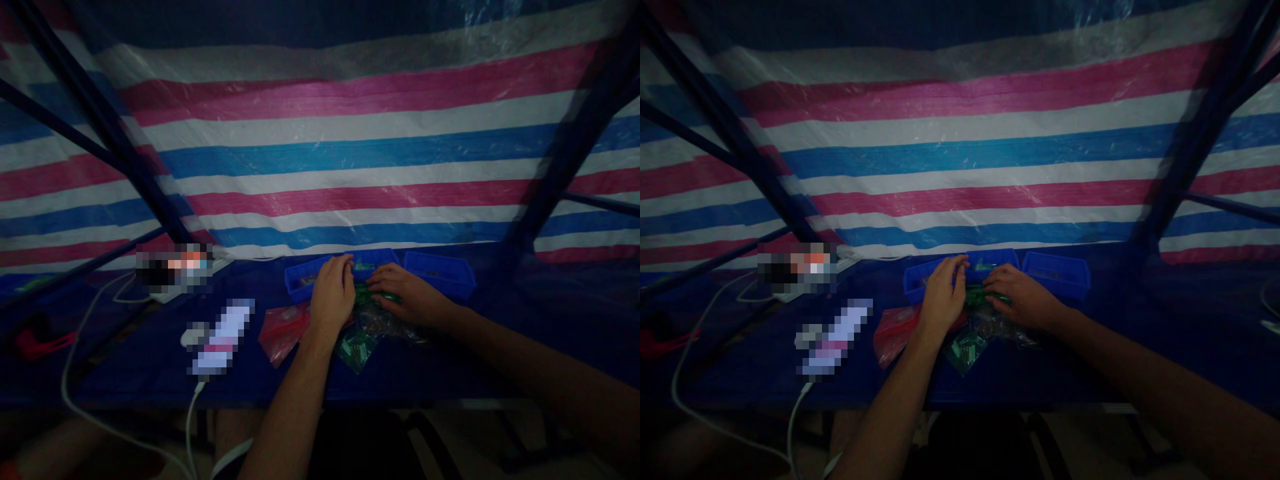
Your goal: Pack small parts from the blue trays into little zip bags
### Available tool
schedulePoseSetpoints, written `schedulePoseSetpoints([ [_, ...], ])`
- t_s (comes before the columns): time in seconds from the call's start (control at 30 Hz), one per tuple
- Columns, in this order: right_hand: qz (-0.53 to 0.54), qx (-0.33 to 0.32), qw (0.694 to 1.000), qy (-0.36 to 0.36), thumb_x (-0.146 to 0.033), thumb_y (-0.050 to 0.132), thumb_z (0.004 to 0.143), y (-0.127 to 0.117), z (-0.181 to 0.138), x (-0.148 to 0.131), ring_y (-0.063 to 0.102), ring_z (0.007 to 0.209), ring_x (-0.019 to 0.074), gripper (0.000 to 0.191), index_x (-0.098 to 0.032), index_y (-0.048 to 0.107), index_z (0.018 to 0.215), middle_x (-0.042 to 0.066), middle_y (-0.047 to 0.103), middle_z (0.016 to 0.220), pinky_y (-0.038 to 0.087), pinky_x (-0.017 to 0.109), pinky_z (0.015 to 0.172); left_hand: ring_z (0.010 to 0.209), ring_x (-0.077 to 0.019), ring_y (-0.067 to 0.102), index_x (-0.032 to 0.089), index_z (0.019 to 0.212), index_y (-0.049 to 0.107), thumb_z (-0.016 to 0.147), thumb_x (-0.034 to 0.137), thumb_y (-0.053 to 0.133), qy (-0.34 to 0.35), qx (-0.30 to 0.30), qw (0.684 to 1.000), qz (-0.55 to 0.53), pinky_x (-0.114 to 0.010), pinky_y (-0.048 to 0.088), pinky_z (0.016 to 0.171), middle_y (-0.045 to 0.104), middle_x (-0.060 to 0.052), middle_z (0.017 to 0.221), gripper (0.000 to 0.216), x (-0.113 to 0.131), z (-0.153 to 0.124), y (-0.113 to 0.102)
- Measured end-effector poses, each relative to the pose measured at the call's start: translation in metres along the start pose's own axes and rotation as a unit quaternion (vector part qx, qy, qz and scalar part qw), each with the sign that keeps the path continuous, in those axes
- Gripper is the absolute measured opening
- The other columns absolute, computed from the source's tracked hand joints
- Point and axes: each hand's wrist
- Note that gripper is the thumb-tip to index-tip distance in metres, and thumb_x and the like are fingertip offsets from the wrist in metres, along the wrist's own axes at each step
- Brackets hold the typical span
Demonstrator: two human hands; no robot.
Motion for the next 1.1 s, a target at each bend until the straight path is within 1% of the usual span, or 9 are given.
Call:
schedulePoseSetpoints([
  [0.2, -0.006, 0.003, 1.000, 0.006, -0.024, 0.061, 0.096, 0.000, -0.001, 0.002, 0.063, 0.119, 0.0286, 0.027, -0.026, 0.074, 0.119, 0.009, 0.074, 0.116, 0.052, 0.055, 0.103, 0.116, -0.0263, 0.064, 0.020, 0.124, 0.064, 0.104, 0.023, 0.045, 0.006, -0.004, 1.000, 0.003, -0.044, 0.048, 0.107, 0.070, -0.011, 0.119, 0.027, 0.001, -0.001, 0.002],
  [0.4, 0.015, 0.082, 0.995, 0.048, -0.025, 0.062, 0.096, -0.003, -0.002, 0.002, 0.067, 0.108, 0.0267, 0.023, -0.028, 0.073, 0.116, 0.009, 0.073, 0.113, 0.056, 0.050, 0.096, 0.112, -0.0265, 0.066, 0.022, 0.116, 0.069, 0.102, 0.030, 0.053, 0.011, -0.038, 0.999, 0.007, -0.044, 0.050, 0.105, 0.073, -0.009, 0.116, 0.022, 0.003, -0.004, 0.004],
  [0.57, 0.059, 0.150, 0.982, 0.100, -0.028, 0.066, 0.095, -0.005, -0.001, 0.002, 0.070, 0.099, 0.0248, 0.015, -0.025, 0.074, 0.107, 0.008, 0.073, 0.105, 0.058, 0.045, 0.091, 0.115, -0.0273, 0.066, 0.022, 0.124, 0.067, 0.095, 0.032, 0.065, 0.020, -0.064, 0.998, 0.000, -0.045, 0.050, 0.105, 0.073, -0.009, 0.123, 0.031, 0.004, -0.006, 0.005],
  [0.63, 0.092, 0.168, 0.973, 0.131, -0.031, 0.068, 0.093, -0.003, -0.001, 0.004, 0.071, 0.097, 0.0246, 0.013, -0.024, 0.074, 0.103, 0.007, 0.073, 0.103, 0.059, 0.044, 0.089, 0.117, -0.0272, 0.066, 0.023, 0.129, 0.065, 0.093, 0.030, 0.068, 0.023, -0.069, 0.997, -0.006, -0.045, 0.049, 0.107, 0.071, -0.008, 0.126, 0.037, 0.003, -0.005, 0.006],
  [0.7, 0.150, 0.186, 0.957, 0.167, -0.034, 0.070, 0.092, 0.001, -0.002, 0.008, 0.072, 0.095, 0.0240, 0.015, -0.024, 0.072, 0.102, 0.007, 0.073, 0.103, 0.060, 0.043, 0.089, 0.113, -0.0264, 0.068, 0.024, 0.132, 0.063, 0.091, 0.028, 0.069, 0.014, -0.078, 0.997, -0.015, -0.043, 0.051, 0.104, 0.072, -0.007, 0.123, 0.042, 0.001, -0.005, 0.007],
  [0.83, 0.289, 0.215, 0.908, 0.213, -0.039, 0.078, 0.085, 0.008, -0.003, 0.013, 0.073, 0.096, 0.0230, 0.034, -0.022, 0.067, 0.113, 0.008, 0.074, 0.106, 0.061, 0.043, 0.091, 0.097, -0.0238, 0.073, 0.028, 0.134, 0.062, 0.090, 0.026, 0.070, -0.013, -0.090, 0.995, -0.043, -0.038, 0.056, 0.093, 0.075, -0.004, 0.106, 0.044, 0.001, -0.004, 0.006],
  [0.93, 0.335, 0.209, 0.893, 0.216, -0.037, 0.081, 0.081, 0.010, -0.002, 0.013, 0.073, 0.102, 0.0229, 0.050, -0.023, 0.063, 0.125, 0.009, 0.074, 0.109, 0.061, 0.042, 0.095, 0.095, -0.0217, 0.073, 0.027, 0.129, 0.064, 0.091, 0.025, 0.070, -0.015, -0.074, 0.994, -0.078, -0.035, 0.055, 0.091, 0.075, -0.002, 0.103, 0.039, 0.004, -0.002, 0.004],
  [1.0, 0.350, 0.188, 0.890, 0.224, -0.037, 0.081, 0.081, 0.010, -0.001, 0.013, 0.073, 0.101, 0.0229, 0.048, -0.023, 0.064, 0.123, 0.008, 0.074, 0.108, 0.061, 0.043, 0.095, 0.094, -0.0206, 0.073, 0.025, 0.128, 0.063, 0.091, 0.025, 0.070, -0.021, -0.067, 0.993, -0.100, -0.033, 0.055, 0.090, 0.075, -0.002, 0.100, 0.038, 0.006, -0.002, 0.003],
  [1.1, 0.361, 0.169, 0.887, 0.234, -0.039, 0.081, 0.081, 0.009, 0.000, 0.013, 0.075, 0.097, 0.0228, 0.038, -0.022, 0.068, 0.112, 0.008, 0.077, 0.105, 0.061, 0.043, 0.094, 0.093, -0.0197, 0.074, 0.025, 0.129, 0.061, 0.090, 0.023, 0.071, -0.031, -0.068, 0.990, -0.116, -0.032, 0.054, 0.089, 0.075, 0.000, 0.094, 0.040, 0.007, -0.001, 0.002],
])
Point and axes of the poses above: each hand's wrist, its own z-axis towards the middle knuckle, its own y-axis out of the palm, x = y × z
